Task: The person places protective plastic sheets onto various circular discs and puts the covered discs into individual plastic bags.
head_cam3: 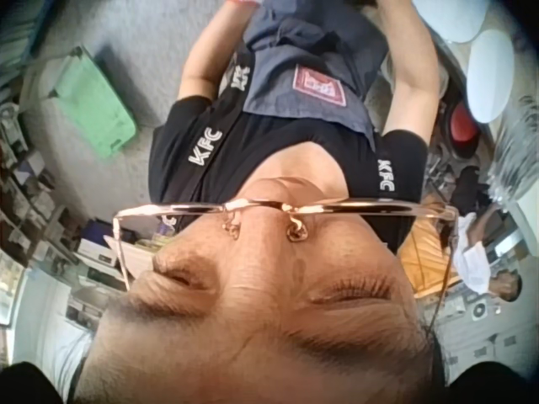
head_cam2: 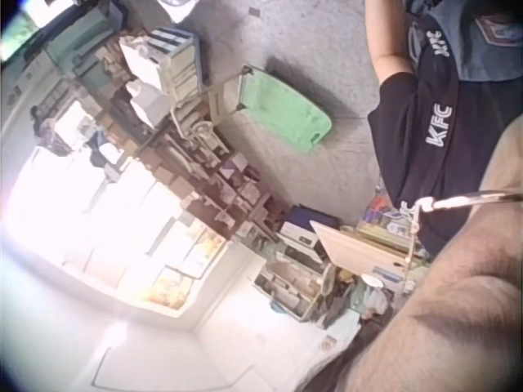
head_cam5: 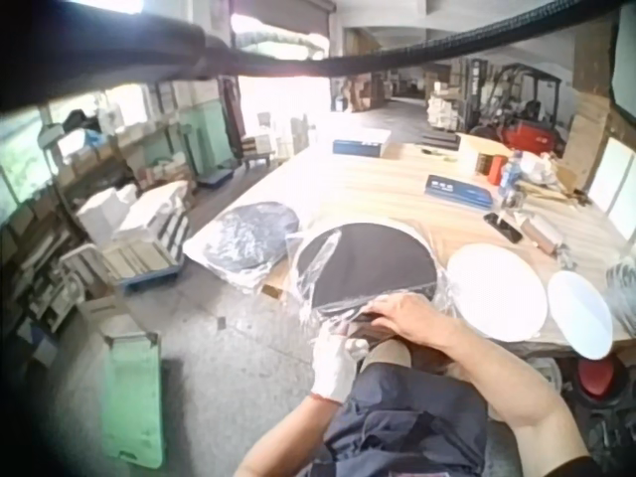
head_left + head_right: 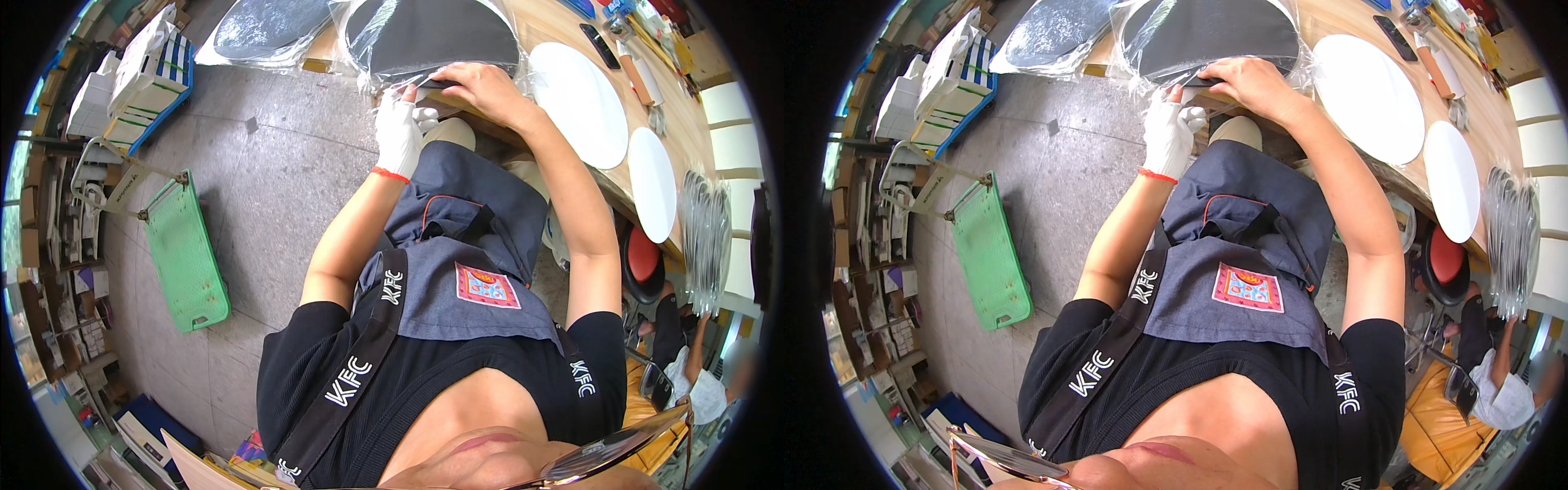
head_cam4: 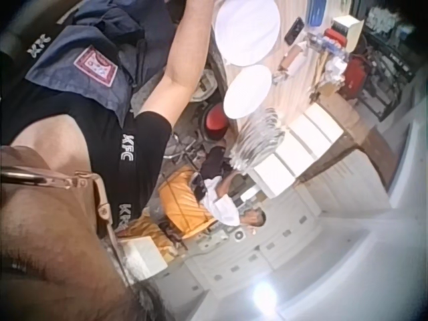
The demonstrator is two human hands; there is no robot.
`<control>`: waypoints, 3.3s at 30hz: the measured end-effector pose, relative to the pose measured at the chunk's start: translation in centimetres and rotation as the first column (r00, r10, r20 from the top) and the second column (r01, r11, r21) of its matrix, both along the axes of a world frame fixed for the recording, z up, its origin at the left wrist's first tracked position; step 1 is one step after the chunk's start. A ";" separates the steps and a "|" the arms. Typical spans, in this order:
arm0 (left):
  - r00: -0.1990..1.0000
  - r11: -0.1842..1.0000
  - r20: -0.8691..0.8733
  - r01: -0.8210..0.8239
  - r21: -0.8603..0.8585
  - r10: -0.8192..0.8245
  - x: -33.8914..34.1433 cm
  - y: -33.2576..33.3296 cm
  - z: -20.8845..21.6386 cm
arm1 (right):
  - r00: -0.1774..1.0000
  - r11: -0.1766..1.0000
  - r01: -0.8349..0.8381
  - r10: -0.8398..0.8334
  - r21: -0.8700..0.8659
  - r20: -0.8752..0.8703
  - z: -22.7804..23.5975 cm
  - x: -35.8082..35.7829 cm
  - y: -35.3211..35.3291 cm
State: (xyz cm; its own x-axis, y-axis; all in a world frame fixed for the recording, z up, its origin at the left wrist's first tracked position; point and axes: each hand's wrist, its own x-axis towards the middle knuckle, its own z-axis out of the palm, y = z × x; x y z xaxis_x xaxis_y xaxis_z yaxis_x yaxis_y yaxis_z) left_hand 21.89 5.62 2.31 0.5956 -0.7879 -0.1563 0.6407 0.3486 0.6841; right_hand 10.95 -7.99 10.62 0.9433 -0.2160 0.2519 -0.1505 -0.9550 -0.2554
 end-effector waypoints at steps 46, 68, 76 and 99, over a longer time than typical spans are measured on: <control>0.996 0.986 -0.041 0.078 -0.148 -0.085 -2.3 0.6 -2.2 | 0.999 0.993 0.017 -0.022 -0.116 -0.044 -0.7 0.3 0.2; 0.998 0.985 -0.060 0.014 -0.173 -0.025 -1.9 -1.5 -3.1 | 0.999 0.990 -0.019 0.013 -0.141 -0.046 -0.2 0.2 -0.2; 1.000 1.000 -0.024 -0.002 -0.001 0.002 -0.9 -0.9 -2.3 | 0.992 0.981 0.024 -0.048 -0.194 -0.117 -0.1 -0.1 1.1; 0.995 0.999 0.097 -0.019 -0.041 0.023 -2.3 -0.2 -2.2 | 0.997 0.989 0.081 -0.081 -0.128 0.004 -1.4 -0.1 0.2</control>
